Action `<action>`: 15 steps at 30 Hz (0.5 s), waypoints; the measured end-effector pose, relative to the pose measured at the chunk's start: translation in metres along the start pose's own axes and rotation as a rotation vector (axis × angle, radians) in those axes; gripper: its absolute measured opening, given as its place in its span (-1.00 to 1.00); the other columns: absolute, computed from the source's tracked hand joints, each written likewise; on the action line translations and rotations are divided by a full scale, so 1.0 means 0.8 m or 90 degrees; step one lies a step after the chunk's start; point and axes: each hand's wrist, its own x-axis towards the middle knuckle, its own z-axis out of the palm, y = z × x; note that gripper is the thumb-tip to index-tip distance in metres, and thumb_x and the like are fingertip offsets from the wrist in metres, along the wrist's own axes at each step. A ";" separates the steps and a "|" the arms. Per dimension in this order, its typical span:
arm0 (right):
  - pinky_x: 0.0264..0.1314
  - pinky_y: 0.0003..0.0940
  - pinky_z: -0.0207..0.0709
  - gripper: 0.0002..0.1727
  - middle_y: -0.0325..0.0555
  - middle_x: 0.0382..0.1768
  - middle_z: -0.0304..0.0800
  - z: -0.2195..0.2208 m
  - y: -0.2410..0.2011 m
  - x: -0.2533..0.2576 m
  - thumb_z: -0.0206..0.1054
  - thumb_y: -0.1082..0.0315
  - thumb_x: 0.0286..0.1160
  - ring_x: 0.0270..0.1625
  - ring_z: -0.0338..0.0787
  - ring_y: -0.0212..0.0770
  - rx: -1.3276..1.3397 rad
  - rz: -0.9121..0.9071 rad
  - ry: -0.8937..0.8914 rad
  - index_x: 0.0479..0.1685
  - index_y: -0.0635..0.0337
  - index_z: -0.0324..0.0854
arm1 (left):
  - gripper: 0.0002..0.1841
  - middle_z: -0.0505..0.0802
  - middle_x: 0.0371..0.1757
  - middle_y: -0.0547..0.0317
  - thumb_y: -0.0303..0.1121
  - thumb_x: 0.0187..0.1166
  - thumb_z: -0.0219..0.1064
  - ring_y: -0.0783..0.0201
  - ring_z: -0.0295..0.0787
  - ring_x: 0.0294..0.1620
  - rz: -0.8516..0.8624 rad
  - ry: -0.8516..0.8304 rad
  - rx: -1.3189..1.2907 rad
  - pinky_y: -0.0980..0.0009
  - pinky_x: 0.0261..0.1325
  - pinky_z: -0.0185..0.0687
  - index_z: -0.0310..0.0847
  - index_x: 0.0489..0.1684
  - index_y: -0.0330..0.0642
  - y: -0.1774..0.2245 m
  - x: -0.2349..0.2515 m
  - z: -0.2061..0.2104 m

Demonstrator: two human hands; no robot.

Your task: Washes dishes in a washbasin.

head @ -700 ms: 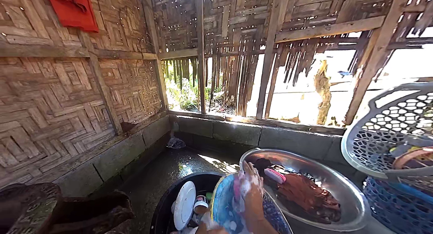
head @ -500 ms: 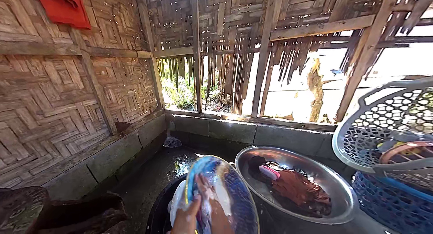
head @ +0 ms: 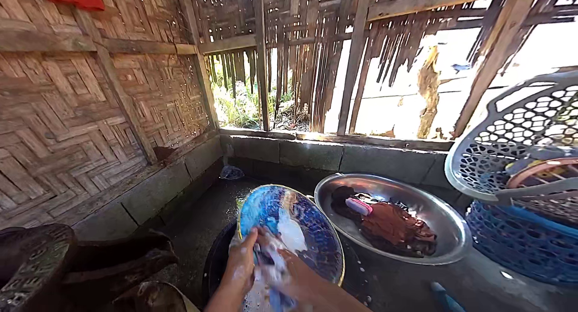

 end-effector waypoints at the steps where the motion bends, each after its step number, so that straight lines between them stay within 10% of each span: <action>1: 0.90 0.06 -0.13 -0.09 0.24 0.77 0.23 -0.010 -0.007 -0.015 0.41 -0.03 0.46 0.87 0.11 0.07 -0.025 -0.013 -0.055 0.76 0.30 0.25 | -0.58 0.75 0.07 -0.14 -0.35 0.84 0.06 0.20 0.78 0.00 -0.025 0.017 -0.020 0.28 0.08 0.74 0.27 0.56 -0.40 0.003 0.004 -0.001; 5: 0.35 0.22 0.59 -0.42 0.18 0.41 0.68 -0.047 -0.017 -0.068 0.27 0.18 0.63 0.39 0.73 0.22 -0.341 0.063 -0.071 0.66 0.00 0.43 | -0.51 0.72 0.29 -0.24 -0.19 0.85 0.08 -0.01 0.78 0.18 -0.116 -0.022 -0.022 0.06 0.13 0.77 0.25 0.65 -0.25 0.003 0.004 0.012; 8: 0.11 0.25 0.68 -0.57 0.19 0.08 0.85 -0.085 -0.019 -0.105 0.22 0.24 0.65 0.12 0.86 0.23 -0.405 0.096 0.025 0.46 0.06 0.60 | -0.42 0.76 0.27 -0.16 0.04 0.87 -0.12 -0.04 0.85 0.09 -0.116 -0.217 0.011 0.02 0.02 0.83 0.17 0.72 -0.12 -0.001 -0.001 0.025; 11: 0.38 0.04 0.61 -0.54 0.08 0.17 0.82 -0.148 -0.026 -0.161 0.35 0.28 0.56 0.23 0.80 -0.03 -0.217 0.231 0.212 0.43 0.21 0.62 | -0.38 0.69 0.47 -0.08 0.09 0.87 -0.21 -0.10 0.78 0.29 -0.111 -0.331 0.087 -0.08 0.14 0.77 0.14 0.80 -0.03 -0.007 -0.004 0.036; 15: -0.03 -0.22 0.73 -0.60 -0.02 -0.06 0.81 -0.233 -0.030 -0.279 0.31 0.32 0.65 -0.18 0.79 -0.27 -0.151 0.301 0.544 0.40 0.27 0.57 | -0.47 0.69 0.48 -0.08 -0.04 0.86 -0.03 -0.09 0.72 0.38 -0.097 -0.339 0.215 -0.11 0.21 0.72 0.32 0.69 -0.11 -0.013 -0.002 0.030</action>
